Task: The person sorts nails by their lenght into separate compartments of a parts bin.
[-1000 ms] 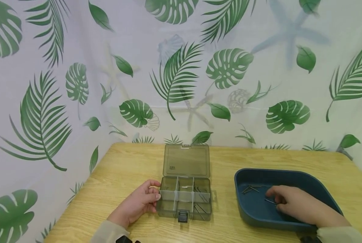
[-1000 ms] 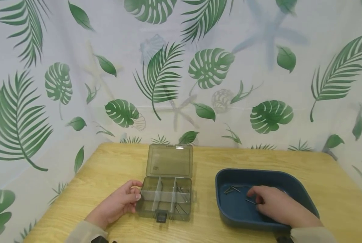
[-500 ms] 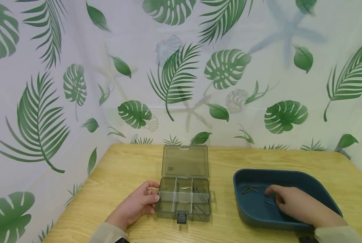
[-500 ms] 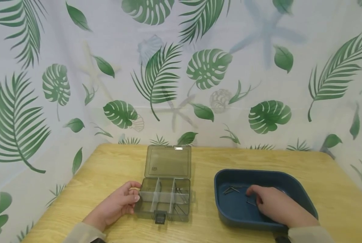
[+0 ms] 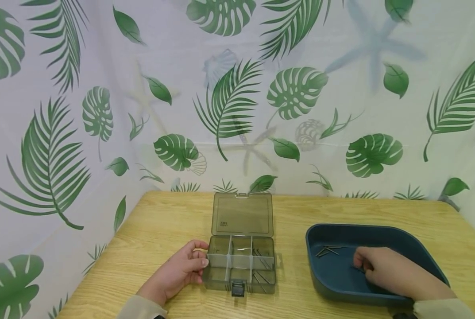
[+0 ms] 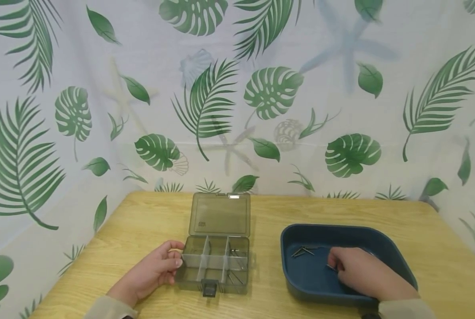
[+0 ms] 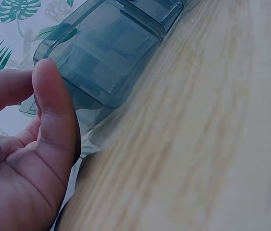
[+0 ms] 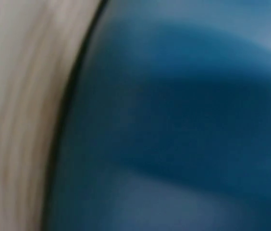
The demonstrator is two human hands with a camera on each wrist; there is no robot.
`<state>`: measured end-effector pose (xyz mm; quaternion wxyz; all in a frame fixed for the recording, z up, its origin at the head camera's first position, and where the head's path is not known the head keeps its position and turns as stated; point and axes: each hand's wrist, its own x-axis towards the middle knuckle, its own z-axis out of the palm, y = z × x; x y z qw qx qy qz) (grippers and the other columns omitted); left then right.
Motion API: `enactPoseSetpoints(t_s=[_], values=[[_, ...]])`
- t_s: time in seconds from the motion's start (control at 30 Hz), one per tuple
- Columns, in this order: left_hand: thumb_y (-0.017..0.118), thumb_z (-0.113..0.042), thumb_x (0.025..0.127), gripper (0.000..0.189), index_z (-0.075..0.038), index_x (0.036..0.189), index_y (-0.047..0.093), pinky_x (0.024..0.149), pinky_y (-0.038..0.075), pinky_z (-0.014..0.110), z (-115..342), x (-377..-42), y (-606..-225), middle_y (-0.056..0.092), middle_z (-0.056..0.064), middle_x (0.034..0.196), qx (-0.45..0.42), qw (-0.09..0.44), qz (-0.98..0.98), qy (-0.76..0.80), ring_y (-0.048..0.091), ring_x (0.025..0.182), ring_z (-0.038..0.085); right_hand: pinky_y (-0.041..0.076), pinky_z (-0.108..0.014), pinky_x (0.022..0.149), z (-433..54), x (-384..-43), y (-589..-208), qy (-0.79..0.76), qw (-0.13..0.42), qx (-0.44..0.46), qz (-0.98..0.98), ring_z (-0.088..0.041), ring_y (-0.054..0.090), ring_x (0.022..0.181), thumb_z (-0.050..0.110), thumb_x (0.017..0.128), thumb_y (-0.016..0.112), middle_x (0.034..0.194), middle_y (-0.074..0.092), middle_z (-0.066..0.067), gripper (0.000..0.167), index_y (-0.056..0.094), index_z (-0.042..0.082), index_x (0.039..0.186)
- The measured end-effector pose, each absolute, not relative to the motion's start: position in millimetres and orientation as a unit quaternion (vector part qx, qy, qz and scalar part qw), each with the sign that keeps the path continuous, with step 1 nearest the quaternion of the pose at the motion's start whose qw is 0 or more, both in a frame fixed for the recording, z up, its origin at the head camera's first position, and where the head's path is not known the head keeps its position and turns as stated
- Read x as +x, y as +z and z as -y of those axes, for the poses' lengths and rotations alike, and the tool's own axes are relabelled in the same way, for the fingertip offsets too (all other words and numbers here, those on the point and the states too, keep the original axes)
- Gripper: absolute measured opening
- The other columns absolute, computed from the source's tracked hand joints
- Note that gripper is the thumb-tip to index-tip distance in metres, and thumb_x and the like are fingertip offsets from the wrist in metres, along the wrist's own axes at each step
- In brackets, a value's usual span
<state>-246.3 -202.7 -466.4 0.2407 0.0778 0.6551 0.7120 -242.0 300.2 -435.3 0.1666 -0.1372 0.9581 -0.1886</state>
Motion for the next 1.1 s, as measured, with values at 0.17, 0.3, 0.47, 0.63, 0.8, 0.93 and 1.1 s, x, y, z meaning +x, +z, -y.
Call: enactPoseSetpoints(t_s=[0.17, 0.3, 0.47, 0.63, 0.8, 0.93, 1.1], values=[[0.062, -0.004, 0.097, 0.047, 0.002, 0.135, 0.035, 0.060, 0.053, 0.025, 202.5, -246.5, -465.9, 0.051, 0.002, 0.092, 0.080, 0.235, -0.656, 0.713, 0.050, 0.072, 0.013, 0.043, -0.035, 0.064, -298.6, -241.4, -425.1, -0.202, 0.149, -0.136, -0.958, -0.017, 0.050, 0.072, -0.001, 0.091, 0.060, 0.080, 0.054, 0.002, 0.019, 0.062, 0.016, 0.099], [0.061, -0.003, 0.097, 0.046, 0.002, 0.135, 0.035, 0.060, 0.053, 0.025, 202.9, -246.9, -466.2, 0.052, 0.002, 0.093, 0.082, 0.234, -0.655, 0.714, 0.050, 0.072, 0.013, 0.045, -0.034, 0.065, -290.3, -238.2, -412.9, -0.222, 0.112, -0.149, -0.957, -0.016, 0.050, 0.076, 0.001, 0.093, 0.059, 0.085, 0.056, 0.003, 0.020, 0.064, 0.015, 0.107], [0.061, -0.003, 0.097, 0.046, 0.002, 0.135, 0.035, 0.060, 0.053, 0.025, 203.8, -246.7, -466.1, 0.052, 0.002, 0.093, 0.080, 0.235, -0.659, 0.710, 0.051, 0.072, 0.013, 0.046, -0.031, 0.065, -262.4, -233.5, -396.4, -0.242, 0.061, -0.182, -0.951, -0.011, 0.051, 0.076, 0.003, 0.095, 0.058, 0.090, 0.059, 0.006, 0.023, 0.065, 0.016, 0.113], [0.062, -0.006, 0.098, 0.048, 0.002, 0.137, 0.035, 0.061, 0.053, 0.026, 203.6, -247.4, -465.2, 0.052, 0.003, 0.094, 0.081, 0.237, -0.661, 0.708, 0.050, 0.072, 0.013, 0.042, -0.029, 0.063, -232.4, -229.1, -384.1, -0.265, 0.032, -0.206, -0.942, -0.007, 0.049, 0.070, 0.003, 0.096, 0.056, 0.083, 0.055, 0.009, 0.027, 0.065, 0.018, 0.117], [0.062, -0.006, 0.098, 0.048, 0.002, 0.137, 0.034, 0.061, 0.053, 0.027, 203.4, -247.9, -466.5, 0.052, 0.003, 0.093, 0.081, 0.242, -0.656, 0.710, 0.051, 0.071, 0.014, 0.041, -0.031, 0.061, -204.1, -230.4, -381.2, -0.267, 0.032, -0.215, -0.939, -0.007, 0.043, 0.061, 0.003, 0.099, 0.052, 0.077, 0.052, 0.009, 0.034, 0.063, 0.020, 0.127], [0.062, -0.006, 0.098, 0.047, 0.001, 0.136, 0.035, 0.060, 0.054, 0.027, 203.9, -247.8, -467.1, 0.052, 0.003, 0.093, 0.079, 0.241, -0.655, 0.712, 0.051, 0.071, 0.014, 0.041, -0.031, 0.060, -179.8, -234.8, -380.9, -0.259, 0.032, -0.241, -0.935, -0.006, 0.041, 0.060, 0.003, 0.099, 0.052, 0.075, 0.052, 0.010, 0.037, 0.064, 0.023, 0.127], [0.063, -0.007, 0.098, 0.048, 0.001, 0.136, 0.035, 0.060, 0.053, 0.027, 203.4, -247.0, -465.9, 0.052, 0.004, 0.092, 0.076, 0.242, -0.654, 0.713, 0.050, 0.071, 0.014, 0.039, -0.029, 0.057, -154.6, -241.0, -382.7, -0.271, 0.037, -0.257, -0.927, -0.007, 0.041, 0.059, 0.000, 0.097, 0.052, 0.074, 0.052, 0.009, 0.037, 0.066, 0.019, 0.125]])
